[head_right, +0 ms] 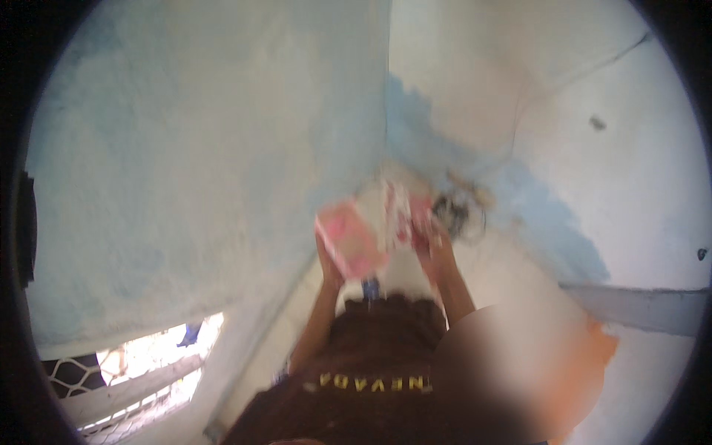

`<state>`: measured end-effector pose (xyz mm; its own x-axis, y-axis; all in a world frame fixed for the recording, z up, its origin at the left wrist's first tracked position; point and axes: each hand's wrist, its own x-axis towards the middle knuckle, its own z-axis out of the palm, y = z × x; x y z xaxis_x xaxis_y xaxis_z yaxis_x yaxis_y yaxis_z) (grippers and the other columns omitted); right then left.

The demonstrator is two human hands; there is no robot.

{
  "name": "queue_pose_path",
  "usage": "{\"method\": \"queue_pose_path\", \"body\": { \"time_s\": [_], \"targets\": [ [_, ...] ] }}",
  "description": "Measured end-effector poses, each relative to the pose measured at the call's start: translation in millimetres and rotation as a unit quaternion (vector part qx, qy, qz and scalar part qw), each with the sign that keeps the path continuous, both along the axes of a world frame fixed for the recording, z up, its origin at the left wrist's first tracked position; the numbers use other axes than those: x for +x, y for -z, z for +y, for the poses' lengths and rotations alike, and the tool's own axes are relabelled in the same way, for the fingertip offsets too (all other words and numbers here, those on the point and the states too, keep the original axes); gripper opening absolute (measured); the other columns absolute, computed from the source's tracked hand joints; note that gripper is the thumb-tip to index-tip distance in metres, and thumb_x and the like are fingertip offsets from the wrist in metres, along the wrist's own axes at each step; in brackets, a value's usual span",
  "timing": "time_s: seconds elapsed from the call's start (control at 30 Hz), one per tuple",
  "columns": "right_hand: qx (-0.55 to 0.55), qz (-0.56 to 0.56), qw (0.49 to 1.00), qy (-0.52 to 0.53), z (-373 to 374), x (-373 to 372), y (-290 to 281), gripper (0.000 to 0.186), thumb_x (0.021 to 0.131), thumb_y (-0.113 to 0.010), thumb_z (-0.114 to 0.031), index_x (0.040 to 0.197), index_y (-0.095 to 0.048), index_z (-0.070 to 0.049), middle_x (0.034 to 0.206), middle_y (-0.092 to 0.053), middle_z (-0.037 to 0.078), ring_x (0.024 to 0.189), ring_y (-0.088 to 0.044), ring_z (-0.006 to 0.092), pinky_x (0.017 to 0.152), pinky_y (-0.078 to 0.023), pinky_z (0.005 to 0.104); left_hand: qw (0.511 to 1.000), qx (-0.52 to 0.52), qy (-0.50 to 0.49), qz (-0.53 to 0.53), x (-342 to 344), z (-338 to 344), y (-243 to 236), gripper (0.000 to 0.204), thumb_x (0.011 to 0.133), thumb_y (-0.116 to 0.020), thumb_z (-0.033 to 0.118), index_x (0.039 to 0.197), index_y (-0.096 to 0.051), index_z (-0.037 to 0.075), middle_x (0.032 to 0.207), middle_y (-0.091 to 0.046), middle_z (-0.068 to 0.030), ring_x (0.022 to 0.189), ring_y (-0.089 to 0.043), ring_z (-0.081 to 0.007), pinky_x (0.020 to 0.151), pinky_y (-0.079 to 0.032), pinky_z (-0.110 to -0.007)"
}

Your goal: The person applies white putty to an interior wall using a hand-held putty knife, repeatedly spreading the material from a pink container onto the surface.

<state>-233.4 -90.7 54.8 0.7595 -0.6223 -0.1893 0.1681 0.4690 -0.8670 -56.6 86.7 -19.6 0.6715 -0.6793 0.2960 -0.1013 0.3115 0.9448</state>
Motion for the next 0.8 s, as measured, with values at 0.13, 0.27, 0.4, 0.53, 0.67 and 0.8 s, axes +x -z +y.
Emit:
{"method": "queue_pose_path", "body": {
  "time_s": [0.13,0.27,0.4,0.53,0.67,0.8],
  "targets": [
    [0.043,-0.038,0.997,0.059,-47,27,-38,0.049,0.105,-0.057,-0.021,0.149,-0.04,-0.008,0.134,-0.06,0.008,0.125,-0.059,0.0227,0.093,-0.056,0.0381,0.995,0.01,-0.101,0.02,3,17,23,0.076,0.094,-0.045,0.068,0.15,-0.036,0.018,0.144,-0.047,-0.0069,0.13,-0.048,-0.0265,0.106,-0.044,-0.05],
    [-0.046,-0.053,0.995,0.076,-125,100,-87,0.048,0.104,-0.058,-0.018,0.148,-0.041,-0.007,0.13,-0.06,0.004,0.118,-0.063,0.0197,0.09,-0.057,0.036,0.956,-0.075,-0.102,0.265,35,25,41,0.085,0.092,-0.042,0.079,0.154,-0.035,0.021,0.148,-0.047,-0.0063,0.134,-0.047,-0.0326,0.107,-0.043,-0.057],
    [-0.348,-0.117,0.925,0.098,-257,195,-181,0.039,0.106,-0.055,-0.022,0.141,-0.05,-0.003,0.122,-0.061,0.002,0.112,-0.063,0.0152,0.087,-0.056,0.0321,0.862,-0.177,-0.033,0.473,65,9,23,0.079,0.095,-0.036,0.077,0.151,-0.039,0.021,0.145,-0.049,-0.0048,0.132,-0.048,-0.035,0.105,-0.043,-0.061],
    [-0.465,-0.199,0.846,0.17,-346,278,-320,0.037,0.103,-0.056,-0.018,0.135,-0.058,0.002,0.111,-0.067,0.005,0.103,-0.058,0.0121,0.093,-0.048,0.0284,0.875,-0.199,-0.047,0.438,77,-18,22,0.078,0.095,-0.037,0.077,0.149,-0.041,0.02,0.143,-0.05,-0.005,0.13,-0.049,-0.0342,0.105,-0.044,-0.06],
    [-0.547,-0.233,0.764,0.249,-393,358,-495,0.042,0.101,-0.063,-0.03,0.13,-0.062,0.0,0.111,-0.072,0.015,0.103,-0.066,0.0212,0.092,-0.051,0.0361,0.934,-0.171,-0.136,0.284,96,-32,28,0.077,0.096,-0.037,0.075,0.15,-0.04,0.019,0.144,-0.048,-0.0048,0.129,-0.05,-0.0321,0.104,-0.046,-0.056],
    [-0.616,-0.198,0.69,0.325,-435,418,-599,0.037,0.095,-0.065,-0.024,0.124,-0.066,-0.002,0.1,-0.074,0.022,0.097,-0.071,0.0338,0.088,-0.053,0.0419,0.858,-0.27,-0.115,0.422,90,-45,13,0.072,0.098,-0.037,0.071,0.146,-0.041,0.018,0.137,-0.052,-0.0045,0.122,-0.055,-0.0302,0.099,-0.051,-0.053]
  ]
}}
